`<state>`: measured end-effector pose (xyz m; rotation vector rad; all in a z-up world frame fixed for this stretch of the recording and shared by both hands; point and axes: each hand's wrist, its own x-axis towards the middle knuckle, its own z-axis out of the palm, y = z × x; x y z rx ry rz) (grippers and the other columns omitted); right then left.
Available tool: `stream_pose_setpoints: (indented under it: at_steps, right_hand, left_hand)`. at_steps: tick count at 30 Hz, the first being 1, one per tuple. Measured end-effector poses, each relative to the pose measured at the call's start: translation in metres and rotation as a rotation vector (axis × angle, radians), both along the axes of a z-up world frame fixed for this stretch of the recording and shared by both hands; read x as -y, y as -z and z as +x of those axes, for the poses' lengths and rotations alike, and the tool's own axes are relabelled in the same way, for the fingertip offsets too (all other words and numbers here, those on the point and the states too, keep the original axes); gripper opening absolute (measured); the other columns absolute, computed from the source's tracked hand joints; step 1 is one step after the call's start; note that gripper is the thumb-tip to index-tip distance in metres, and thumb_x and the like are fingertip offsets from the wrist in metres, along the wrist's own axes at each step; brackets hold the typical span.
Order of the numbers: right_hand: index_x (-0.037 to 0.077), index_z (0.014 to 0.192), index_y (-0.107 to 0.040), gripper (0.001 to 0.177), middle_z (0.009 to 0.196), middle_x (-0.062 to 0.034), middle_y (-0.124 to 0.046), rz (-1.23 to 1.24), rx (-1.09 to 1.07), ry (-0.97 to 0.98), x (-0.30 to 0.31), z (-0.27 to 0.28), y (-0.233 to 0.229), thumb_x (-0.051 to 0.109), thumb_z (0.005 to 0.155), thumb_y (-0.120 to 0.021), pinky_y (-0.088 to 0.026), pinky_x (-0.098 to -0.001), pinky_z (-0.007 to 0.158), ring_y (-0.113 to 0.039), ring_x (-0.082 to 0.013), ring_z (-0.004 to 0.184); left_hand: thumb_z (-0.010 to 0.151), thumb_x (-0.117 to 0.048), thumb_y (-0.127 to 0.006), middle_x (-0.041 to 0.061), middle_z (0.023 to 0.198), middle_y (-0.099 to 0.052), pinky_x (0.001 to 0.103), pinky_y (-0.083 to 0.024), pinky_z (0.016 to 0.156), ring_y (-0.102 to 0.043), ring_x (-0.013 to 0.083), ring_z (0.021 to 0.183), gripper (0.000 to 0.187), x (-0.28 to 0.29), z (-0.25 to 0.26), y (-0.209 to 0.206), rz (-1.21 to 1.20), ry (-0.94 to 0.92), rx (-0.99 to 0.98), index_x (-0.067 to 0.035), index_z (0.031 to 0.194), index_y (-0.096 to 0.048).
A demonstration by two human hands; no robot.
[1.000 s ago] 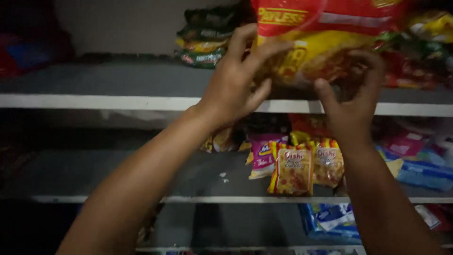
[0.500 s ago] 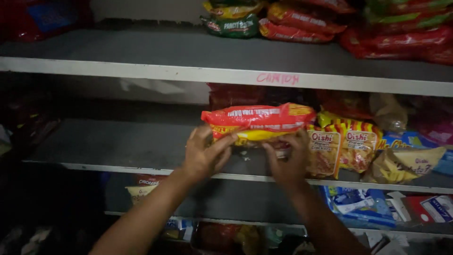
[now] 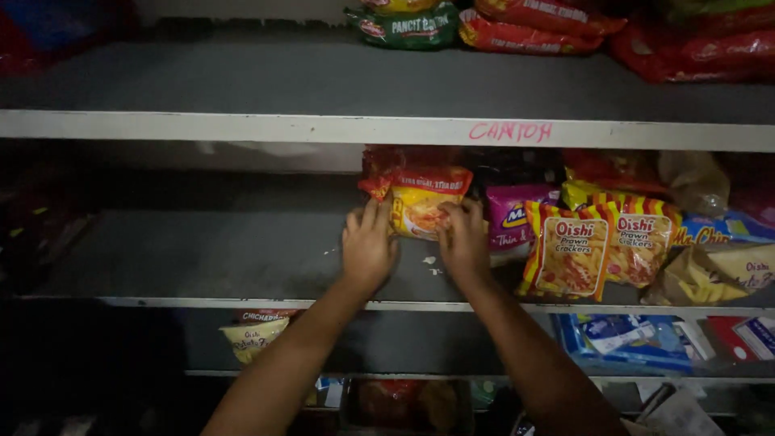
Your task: The person is organizing various snack bags and instant noodle packages on store shelves to ensure they are neat and well-displayed.
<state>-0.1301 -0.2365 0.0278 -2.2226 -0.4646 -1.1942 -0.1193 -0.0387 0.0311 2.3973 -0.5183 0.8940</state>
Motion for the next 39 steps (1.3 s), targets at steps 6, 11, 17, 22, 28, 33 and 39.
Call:
stream_pose_setpoints:
  at_steps: [6, 11, 17, 22, 28, 33, 39]
  right_hand:
    - [0.006, 0.127, -0.061, 0.043, 0.141, -0.0296, -0.044, -0.006, 0.009, 0.023, -0.005, 0.004, 0.006, -0.005, 0.086, -0.065, -0.051, -0.0487, 0.1, -0.054, -0.0461, 0.125]
    - [0.011, 0.118, -0.068, 0.045, 0.124, -0.0187, -0.053, -0.241, 0.017, 0.241, -0.013, -0.009, 0.001, 0.002, 0.074, -0.072, -0.052, -0.0501, 0.092, -0.057, -0.0399, 0.114]
    - [0.01, 0.129, -0.065, 0.064, 0.121, -0.0173, -0.057, -0.363, -0.205, 0.089, -0.023, -0.011, -0.01, 0.006, 0.066, -0.076, -0.053, -0.0494, 0.084, -0.058, -0.0387, 0.111]
    - [0.012, 0.13, -0.064, 0.063, 0.126, -0.019, -0.056, -0.338, -0.201, 0.116, -0.023, -0.011, -0.007, 0.01, 0.069, -0.078, -0.052, -0.0506, 0.087, -0.058, -0.0396, 0.113]
    - [0.014, 0.131, -0.064, 0.065, 0.131, -0.0174, -0.055, -0.355, -0.219, 0.161, -0.02, -0.007, -0.004, 0.01, 0.067, -0.077, -0.051, -0.0498, 0.089, -0.059, -0.0393, 0.115]
    - [0.013, 0.127, -0.066, 0.06, 0.129, -0.0155, -0.057, -0.324, -0.184, 0.118, -0.018, -0.006, -0.001, 0.01, 0.068, -0.075, -0.051, -0.0486, 0.09, -0.06, -0.0381, 0.114]
    - [0.003, 0.107, -0.068, 0.036, 0.119, -0.0195, -0.062, -0.272, 0.035, 0.062, -0.007, -0.034, -0.014, 0.011, 0.073, -0.075, -0.05, -0.05, 0.09, -0.06, -0.0397, 0.108]
  left_hand:
    - [0.081, -0.008, -0.071, 0.03, 0.152, -0.041, 0.055, -0.044, 0.107, -0.045, 0.0532, 0.129, 0.078, 0.01, 0.03, 0.021, -0.025, 0.113, 0.058, 0.0, 0.152, -0.04]
    - [0.071, -0.009, -0.078, 0.029, 0.153, -0.034, 0.054, -0.042, 0.106, -0.044, 0.0563, 0.128, 0.093, 0.01, 0.026, 0.018, 0.017, 0.064, -0.089, -0.001, 0.153, -0.035]
    - [0.076, -0.014, -0.078, 0.033, 0.155, -0.033, 0.054, -0.045, 0.102, -0.05, 0.0524, 0.12, 0.094, 0.009, 0.027, 0.009, -0.057, 0.042, -0.021, -0.003, 0.158, -0.033]
    - [0.074, -0.024, -0.073, 0.025, 0.137, -0.05, 0.06, -0.043, 0.096, -0.051, 0.0472, 0.122, 0.064, 0.013, 0.014, 0.006, 0.223, -0.122, 0.107, -0.017, 0.136, -0.056]
    - [0.082, -0.017, -0.061, 0.012, 0.122, -0.06, 0.052, -0.045, 0.094, -0.056, 0.0358, 0.12, 0.042, 0.018, 0.014, 0.014, 0.152, 0.08, 0.069, -0.012, 0.124, -0.063]
    - [0.076, -0.014, -0.064, 0.014, 0.113, -0.06, 0.053, -0.047, 0.088, -0.057, 0.0377, 0.111, 0.046, 0.015, -0.002, -0.004, 0.104, 0.108, 0.17, -0.01, 0.122, -0.065]
    - [0.083, -0.01, -0.069, 0.012, 0.109, -0.063, 0.05, -0.048, 0.084, -0.06, 0.0346, 0.104, 0.03, 0.009, -0.031, -0.016, 0.037, 0.282, 0.299, -0.01, 0.113, -0.066]
